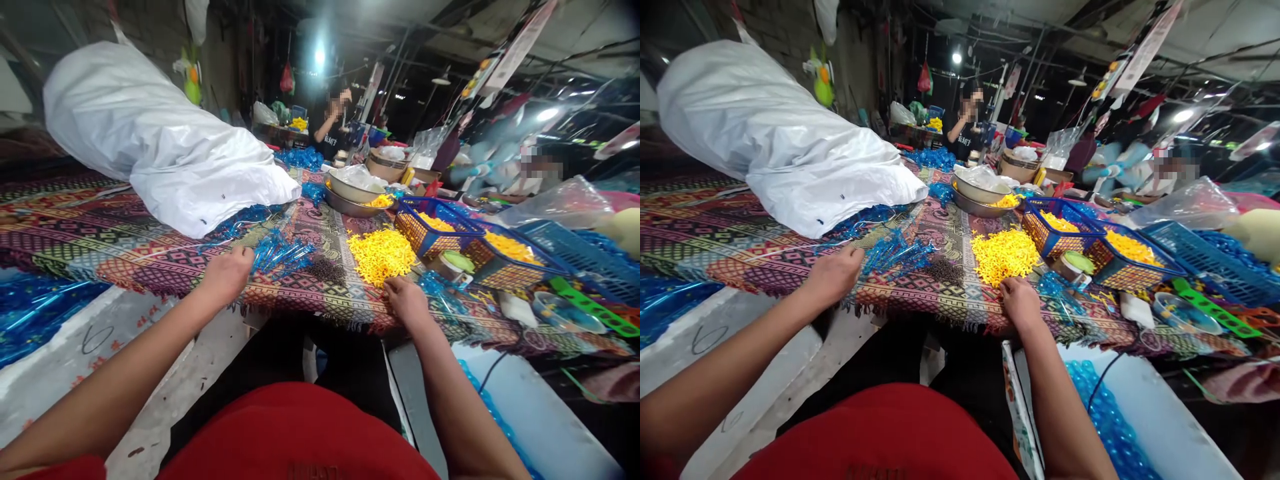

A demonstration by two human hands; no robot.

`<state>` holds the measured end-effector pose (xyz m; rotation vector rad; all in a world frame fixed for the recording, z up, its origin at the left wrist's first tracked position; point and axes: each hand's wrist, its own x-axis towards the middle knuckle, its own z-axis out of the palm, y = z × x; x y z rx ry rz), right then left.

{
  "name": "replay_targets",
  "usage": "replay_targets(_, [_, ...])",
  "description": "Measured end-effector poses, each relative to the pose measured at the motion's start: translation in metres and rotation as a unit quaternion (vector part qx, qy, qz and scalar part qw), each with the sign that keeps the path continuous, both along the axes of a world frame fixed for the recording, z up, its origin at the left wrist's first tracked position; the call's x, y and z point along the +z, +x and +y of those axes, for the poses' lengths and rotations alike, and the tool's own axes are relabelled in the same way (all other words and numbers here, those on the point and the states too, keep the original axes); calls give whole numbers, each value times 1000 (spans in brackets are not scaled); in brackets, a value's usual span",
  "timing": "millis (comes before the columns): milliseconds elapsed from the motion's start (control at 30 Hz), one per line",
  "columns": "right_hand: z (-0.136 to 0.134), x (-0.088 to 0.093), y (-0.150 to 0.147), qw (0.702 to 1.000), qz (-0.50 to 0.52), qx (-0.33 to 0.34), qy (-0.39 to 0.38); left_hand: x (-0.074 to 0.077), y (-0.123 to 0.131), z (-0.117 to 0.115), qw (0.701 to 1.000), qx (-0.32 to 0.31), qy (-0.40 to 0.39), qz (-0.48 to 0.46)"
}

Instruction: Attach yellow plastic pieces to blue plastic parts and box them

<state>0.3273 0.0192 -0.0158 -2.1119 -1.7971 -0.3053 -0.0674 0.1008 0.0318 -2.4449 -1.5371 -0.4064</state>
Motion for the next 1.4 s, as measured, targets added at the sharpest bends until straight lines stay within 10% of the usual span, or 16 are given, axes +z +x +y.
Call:
replay_targets(133, [11,-3,-4,996,-87,26,-21,-2,-5,-2,957,28,-66,-281])
replay_targets(300, [12,-4,-4,991,-115,66,-14,-6,14,-26,714,-16,-323,-620])
replay_targets(400, [10,0,-3,994,-85,66,15,-8,30,-46,624,-48,-407,-666])
replay_targets(700, [7,7,-34,978,28,169,-122,-22,69,-90,479,-87,-540,-686])
replay_targets(1167, [0,8,-52,981,79,170,-40,-25,77,-102,474,-108,-548,-681])
replay_targets(1400, [-35,35,-128,914,279,289,61,-24,82,-107,513,-68,-521,-679])
